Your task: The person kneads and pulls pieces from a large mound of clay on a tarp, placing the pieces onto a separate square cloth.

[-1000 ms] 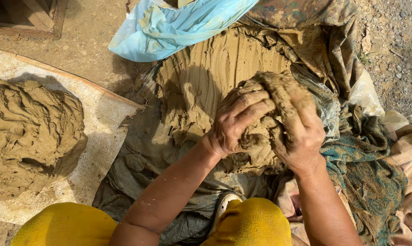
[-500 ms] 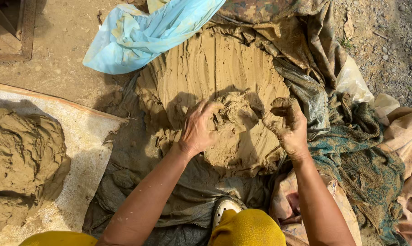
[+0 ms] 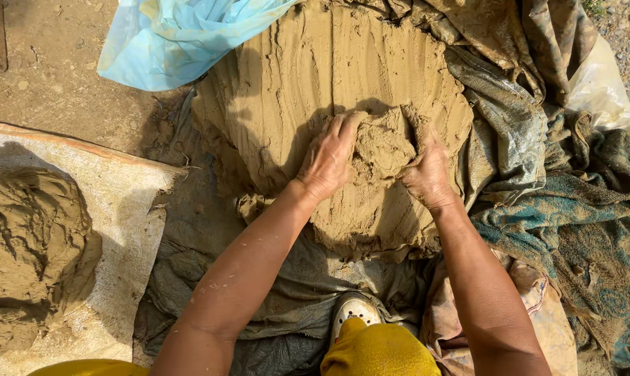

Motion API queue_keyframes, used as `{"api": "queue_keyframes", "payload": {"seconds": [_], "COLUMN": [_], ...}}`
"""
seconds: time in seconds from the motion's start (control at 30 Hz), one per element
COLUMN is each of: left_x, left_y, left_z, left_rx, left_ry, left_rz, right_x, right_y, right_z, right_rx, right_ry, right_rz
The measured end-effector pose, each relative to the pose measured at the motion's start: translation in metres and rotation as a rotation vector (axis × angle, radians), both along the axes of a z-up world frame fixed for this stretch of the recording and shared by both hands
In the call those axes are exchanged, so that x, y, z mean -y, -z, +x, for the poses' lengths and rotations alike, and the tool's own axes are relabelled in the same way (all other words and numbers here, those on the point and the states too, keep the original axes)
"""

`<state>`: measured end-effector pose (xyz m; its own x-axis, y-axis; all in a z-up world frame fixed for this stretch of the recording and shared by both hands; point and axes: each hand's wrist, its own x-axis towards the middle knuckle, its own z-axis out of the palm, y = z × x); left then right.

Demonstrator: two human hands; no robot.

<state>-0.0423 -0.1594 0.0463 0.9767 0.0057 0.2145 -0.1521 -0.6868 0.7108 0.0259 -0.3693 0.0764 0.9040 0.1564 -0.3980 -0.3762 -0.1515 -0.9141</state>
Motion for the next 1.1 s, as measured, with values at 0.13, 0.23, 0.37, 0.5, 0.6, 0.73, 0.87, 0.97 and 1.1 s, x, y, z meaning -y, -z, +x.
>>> {"api": "queue_keyframes", "payload": {"seconds": [0.13,0.23,0.37,0.5,0.6,0.73,0.87,0.97,1.1], "left_x": [-0.009,-0.013,-0.01,-0.018,-0.024,-0.026,0.002,0.003,-0.005], "left_y": [0.025,0.033,0.021,-0.019,-0.048,-0.102,-0.138,-0.127,-0.078], "left_z": [0.039,0.061,0.069,0.047,0.006,-0.033,-0.026,-0.009,0.037], "left_rx": [0.118,-0.235,-0.013,-0.144,-0.218,-0.357,-0.414,-0.432,-0.232], "left_ry": [-0.073,-0.057,-0.146,0.01,0.199,0.211,0.181,0.212,0.179], "left_rz": [-0.02,-0.175,-0.06,-0.041,0.048,-0.312,0.138,0.285,0.321], "right_x": [0.018,0.017,0.014,0.008,0.02,0.042,0.035,0.025,0.007], "right_y": [0.063,0.094,0.098,0.045,0.015,-0.021,-0.021,-0.009,0.002], "right_z": [0.043,0.072,0.077,0.037,-0.035,-0.09,-0.058,-0.041,-0.002], "right_rx": [0.463,-0.016,0.059,0.264,0.05,0.529,0.846,0.538,-0.031], "right_ry": [-0.172,0.394,0.358,-0.037,-0.206,-0.407,-0.469,-0.447,0.003], "right_rz": [-0.591,0.145,0.453,-0.148,-0.422,-0.345,-0.678,-0.443,0.033]}}
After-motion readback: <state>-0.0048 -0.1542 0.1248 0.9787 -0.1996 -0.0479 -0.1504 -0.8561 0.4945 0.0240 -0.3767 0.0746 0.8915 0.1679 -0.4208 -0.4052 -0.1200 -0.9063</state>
